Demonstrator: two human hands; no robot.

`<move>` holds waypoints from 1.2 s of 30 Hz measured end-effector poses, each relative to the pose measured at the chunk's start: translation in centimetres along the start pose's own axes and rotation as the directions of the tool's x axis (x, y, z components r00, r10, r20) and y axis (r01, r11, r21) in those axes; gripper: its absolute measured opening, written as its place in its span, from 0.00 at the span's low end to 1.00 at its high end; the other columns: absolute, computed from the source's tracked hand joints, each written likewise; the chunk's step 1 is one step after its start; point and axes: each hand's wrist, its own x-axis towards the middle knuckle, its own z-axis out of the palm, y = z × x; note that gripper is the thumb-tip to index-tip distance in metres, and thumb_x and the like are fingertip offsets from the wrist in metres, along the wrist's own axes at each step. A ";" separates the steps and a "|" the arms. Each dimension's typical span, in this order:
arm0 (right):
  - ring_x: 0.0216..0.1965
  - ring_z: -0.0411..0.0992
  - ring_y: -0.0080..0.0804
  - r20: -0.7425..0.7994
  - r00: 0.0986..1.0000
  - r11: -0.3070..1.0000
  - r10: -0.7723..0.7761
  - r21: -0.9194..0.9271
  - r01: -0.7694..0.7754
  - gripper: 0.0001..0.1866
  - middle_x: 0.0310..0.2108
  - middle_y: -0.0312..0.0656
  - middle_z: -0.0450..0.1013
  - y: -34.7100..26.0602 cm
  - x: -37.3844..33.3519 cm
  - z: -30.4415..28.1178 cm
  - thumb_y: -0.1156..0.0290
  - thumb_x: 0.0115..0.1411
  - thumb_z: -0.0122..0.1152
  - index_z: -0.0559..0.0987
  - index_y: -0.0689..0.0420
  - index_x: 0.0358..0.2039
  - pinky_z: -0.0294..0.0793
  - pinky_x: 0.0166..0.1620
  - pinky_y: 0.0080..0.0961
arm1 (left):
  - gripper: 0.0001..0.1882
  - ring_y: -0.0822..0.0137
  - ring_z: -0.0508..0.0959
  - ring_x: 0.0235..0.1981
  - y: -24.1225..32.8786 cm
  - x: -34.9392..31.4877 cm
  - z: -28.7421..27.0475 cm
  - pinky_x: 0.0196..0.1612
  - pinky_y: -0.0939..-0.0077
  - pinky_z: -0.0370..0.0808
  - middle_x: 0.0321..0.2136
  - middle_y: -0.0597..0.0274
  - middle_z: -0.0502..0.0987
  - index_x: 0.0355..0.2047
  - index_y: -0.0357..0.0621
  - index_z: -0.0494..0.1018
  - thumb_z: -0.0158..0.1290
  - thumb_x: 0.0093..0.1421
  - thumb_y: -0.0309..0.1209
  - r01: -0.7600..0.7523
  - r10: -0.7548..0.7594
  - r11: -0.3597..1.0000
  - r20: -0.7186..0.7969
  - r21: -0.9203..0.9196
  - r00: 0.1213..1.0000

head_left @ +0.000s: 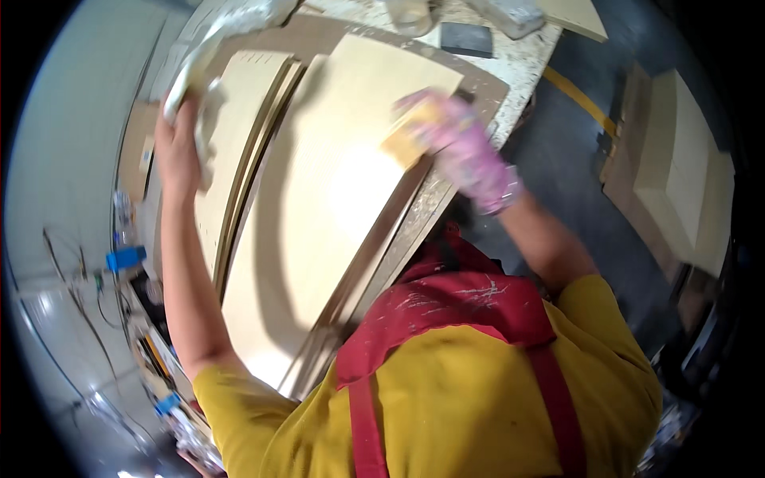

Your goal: The person applies a finish to several light-colored wooden panels using a sponge and wipes the surface with a white cloth. The person repeatedly dips the sponge into a container and spreads the finish across the panels, then wipes them down.

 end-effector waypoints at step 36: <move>0.56 0.67 0.39 -0.148 0.968 0.978 0.204 0.079 -0.194 0.22 0.57 0.47 0.67 -3.2 14.7 -22.8 0.69 0.64 0.53 0.67 0.61 0.58 0.66 0.61 0.40 | 0.23 0.51 0.72 0.45 2.6 -32.2 1.1 0.48 0.58 0.67 0.43 0.55 0.73 0.44 0.46 0.71 0.58 0.44 0.31 0.304 -0.076 0.788 -0.407 0.535 0.910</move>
